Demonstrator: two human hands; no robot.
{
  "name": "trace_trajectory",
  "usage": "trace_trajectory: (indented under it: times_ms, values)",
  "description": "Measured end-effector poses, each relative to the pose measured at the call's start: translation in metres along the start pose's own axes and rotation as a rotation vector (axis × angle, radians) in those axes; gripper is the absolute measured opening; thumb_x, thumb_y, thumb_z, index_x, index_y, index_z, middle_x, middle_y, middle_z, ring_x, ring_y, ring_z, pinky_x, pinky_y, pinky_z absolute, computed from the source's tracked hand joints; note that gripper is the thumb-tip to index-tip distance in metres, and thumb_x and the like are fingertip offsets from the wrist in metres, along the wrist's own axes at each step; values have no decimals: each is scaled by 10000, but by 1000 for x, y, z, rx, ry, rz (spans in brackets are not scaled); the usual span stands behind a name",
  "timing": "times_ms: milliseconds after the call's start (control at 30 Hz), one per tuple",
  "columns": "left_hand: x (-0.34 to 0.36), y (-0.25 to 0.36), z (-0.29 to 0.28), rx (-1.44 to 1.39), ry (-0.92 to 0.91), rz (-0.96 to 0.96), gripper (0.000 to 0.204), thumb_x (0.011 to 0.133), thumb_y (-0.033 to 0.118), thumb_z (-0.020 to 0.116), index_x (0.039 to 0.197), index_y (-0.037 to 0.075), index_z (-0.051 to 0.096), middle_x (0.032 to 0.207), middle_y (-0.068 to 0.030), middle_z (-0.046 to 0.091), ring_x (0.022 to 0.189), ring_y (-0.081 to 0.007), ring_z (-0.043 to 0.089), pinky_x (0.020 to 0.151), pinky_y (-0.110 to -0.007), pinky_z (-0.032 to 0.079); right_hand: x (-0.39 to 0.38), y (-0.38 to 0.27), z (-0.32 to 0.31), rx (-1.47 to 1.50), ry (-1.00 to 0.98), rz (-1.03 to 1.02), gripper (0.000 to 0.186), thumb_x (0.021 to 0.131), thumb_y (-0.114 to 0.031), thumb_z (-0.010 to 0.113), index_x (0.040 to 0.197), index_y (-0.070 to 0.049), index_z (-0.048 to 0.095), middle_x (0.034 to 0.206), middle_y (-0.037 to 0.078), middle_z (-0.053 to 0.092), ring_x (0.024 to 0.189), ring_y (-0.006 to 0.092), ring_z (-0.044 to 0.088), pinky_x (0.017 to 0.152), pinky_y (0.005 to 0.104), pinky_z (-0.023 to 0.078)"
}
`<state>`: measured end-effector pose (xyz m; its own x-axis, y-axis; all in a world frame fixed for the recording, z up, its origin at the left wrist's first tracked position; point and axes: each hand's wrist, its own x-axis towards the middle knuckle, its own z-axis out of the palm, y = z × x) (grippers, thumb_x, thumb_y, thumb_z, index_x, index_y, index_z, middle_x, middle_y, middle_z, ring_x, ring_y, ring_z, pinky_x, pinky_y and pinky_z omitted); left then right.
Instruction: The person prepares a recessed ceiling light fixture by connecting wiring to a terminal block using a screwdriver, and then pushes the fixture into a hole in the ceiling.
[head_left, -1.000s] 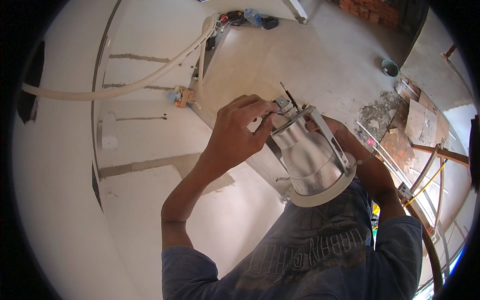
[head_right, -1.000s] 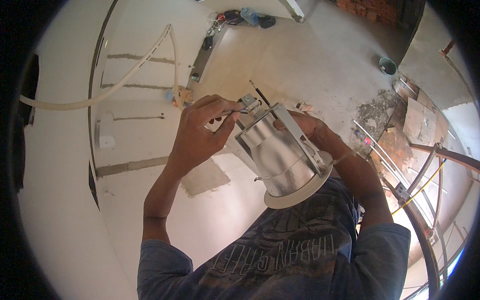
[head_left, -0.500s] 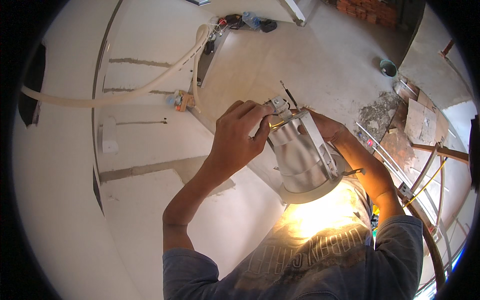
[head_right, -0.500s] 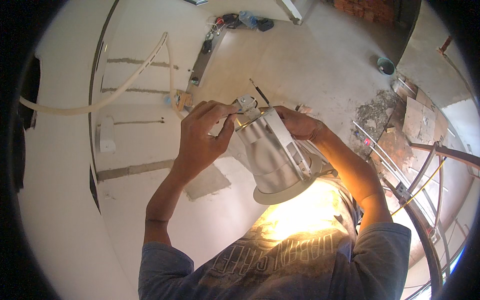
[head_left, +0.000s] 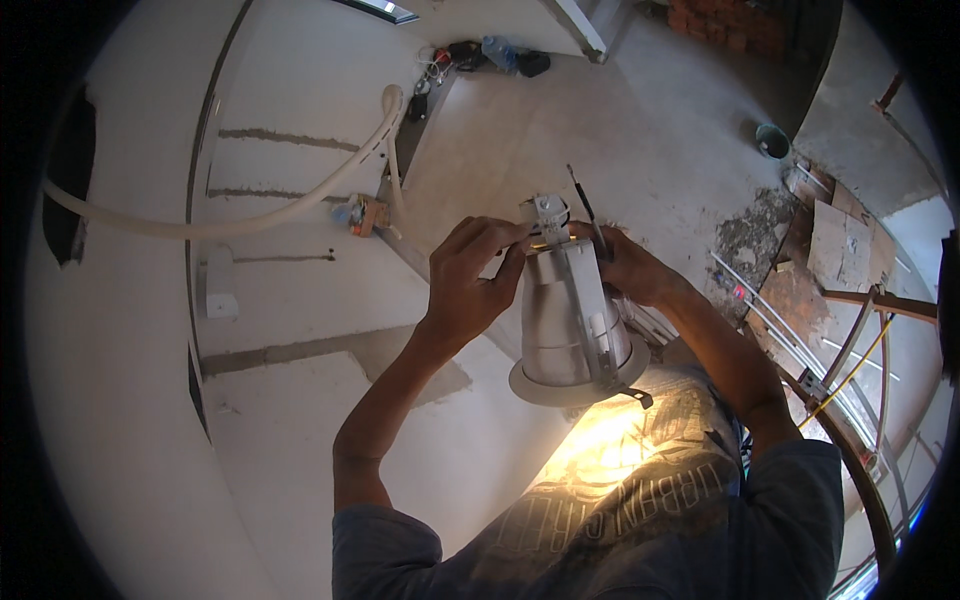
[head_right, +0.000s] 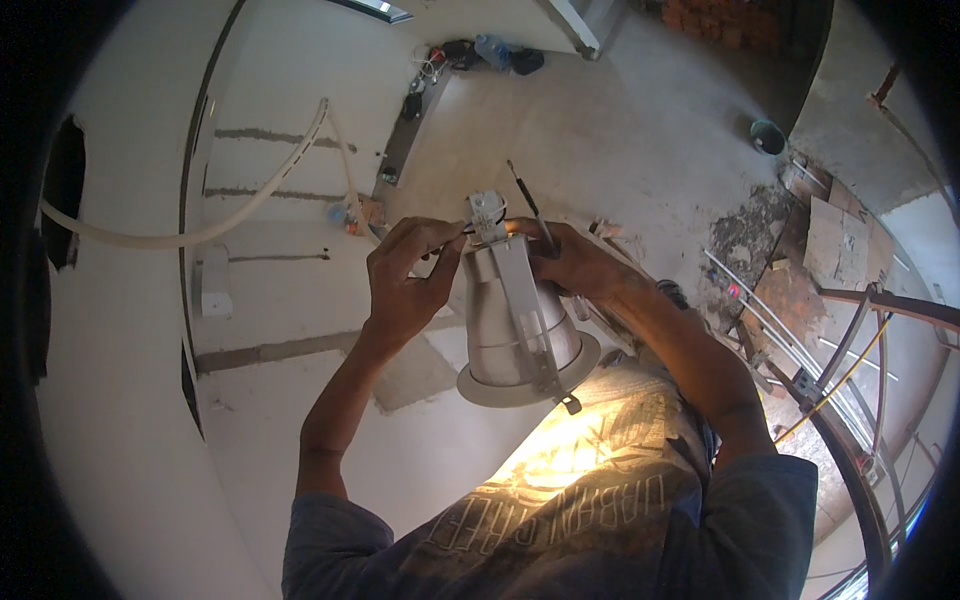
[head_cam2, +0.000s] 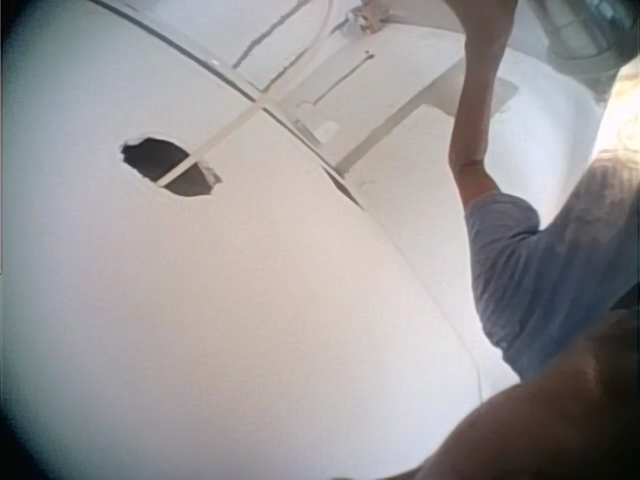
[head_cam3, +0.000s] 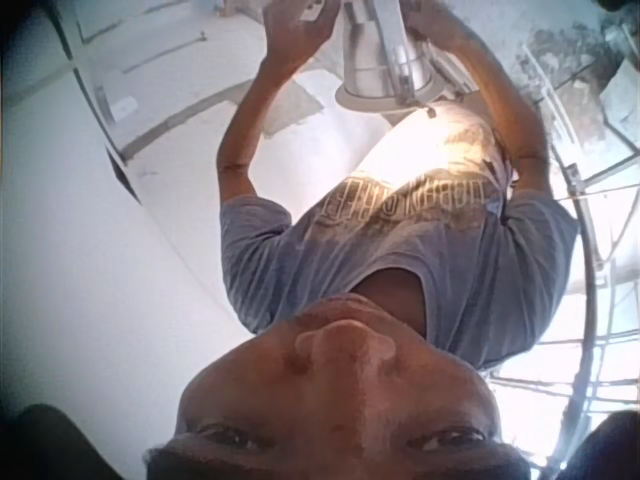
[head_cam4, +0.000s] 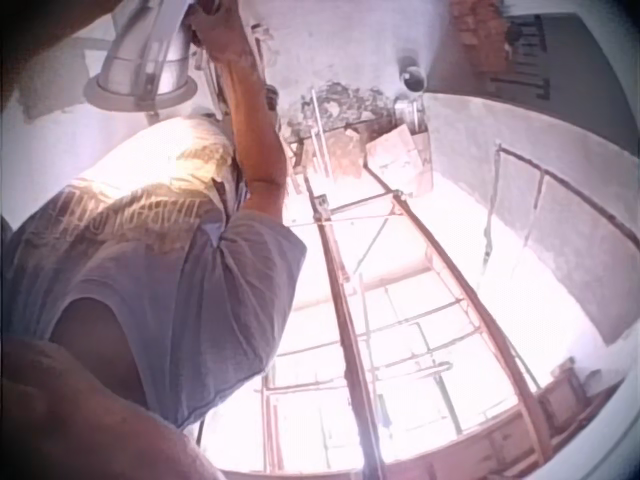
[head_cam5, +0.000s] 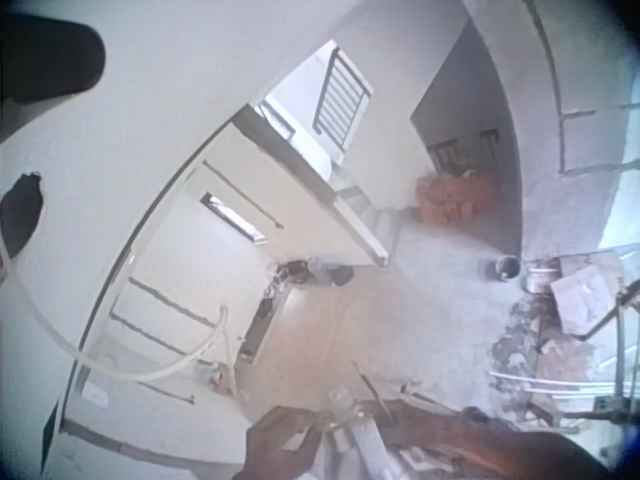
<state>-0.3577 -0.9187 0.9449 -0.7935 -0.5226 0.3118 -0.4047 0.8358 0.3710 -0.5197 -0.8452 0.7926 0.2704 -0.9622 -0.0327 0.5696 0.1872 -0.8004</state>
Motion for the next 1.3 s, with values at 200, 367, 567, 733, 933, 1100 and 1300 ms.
trace_trajectory:
  times_ms: [200,367,567,733,933,1100,1300]
  values:
    - [-1,-8,-5,-68,-54,59,216,774,-44,700,970,44,683,868,-90,663,755,-195,633,655,-302,514,-1,-4,0,-7,-32,-107,576,808,-106,709,1341,-30,506,1147,76,630,1028,126,577,933,281,467]
    - [0,-17,-15,-81,-158,70,182,796,-34,708,970,18,688,931,-127,657,761,-169,641,655,-268,514,-2,-3,-3,-60,-27,-134,579,816,-94,702,1354,-26,499,1163,88,628,1052,135,569,957,296,450]
    - [-10,-23,-13,-268,-62,-116,158,790,-46,713,925,28,679,902,-106,674,825,-223,690,724,-307,557,-5,-11,-2,-124,-6,-114,587,827,-174,735,1354,-50,509,1148,74,632,1034,141,568,942,302,453]
    - [-5,-26,-13,-109,-88,34,166,777,-53,714,913,32,672,891,-88,667,803,-214,670,679,-316,547,-5,-3,1,-206,63,-90,579,836,-183,733,1353,-52,508,1099,74,643,990,130,574,909,302,471]
    - [-3,-36,-13,-74,-98,62,202,775,-74,711,956,13,687,910,-114,661,821,-204,667,702,-301,552,0,14,6,-26,103,-103,585,832,-192,739,1346,-37,507,1064,77,654,951,127,590,876,292,484]
    - [-13,-40,2,79,69,152,244,756,-22,740,975,69,682,848,-72,644,742,-210,625,621,-316,503,-4,10,6,-57,130,-80,611,822,-158,745,1360,-30,487,1049,87,661,951,133,599,866,290,488]
    - [-33,-32,25,43,228,-96,260,771,-9,750,1018,65,714,781,-70,632,685,-173,595,604,-297,478,-10,-6,14,-100,217,-26,675,768,-53,731,1377,-29,441,970,71,655,866,125,601,801,293,503]
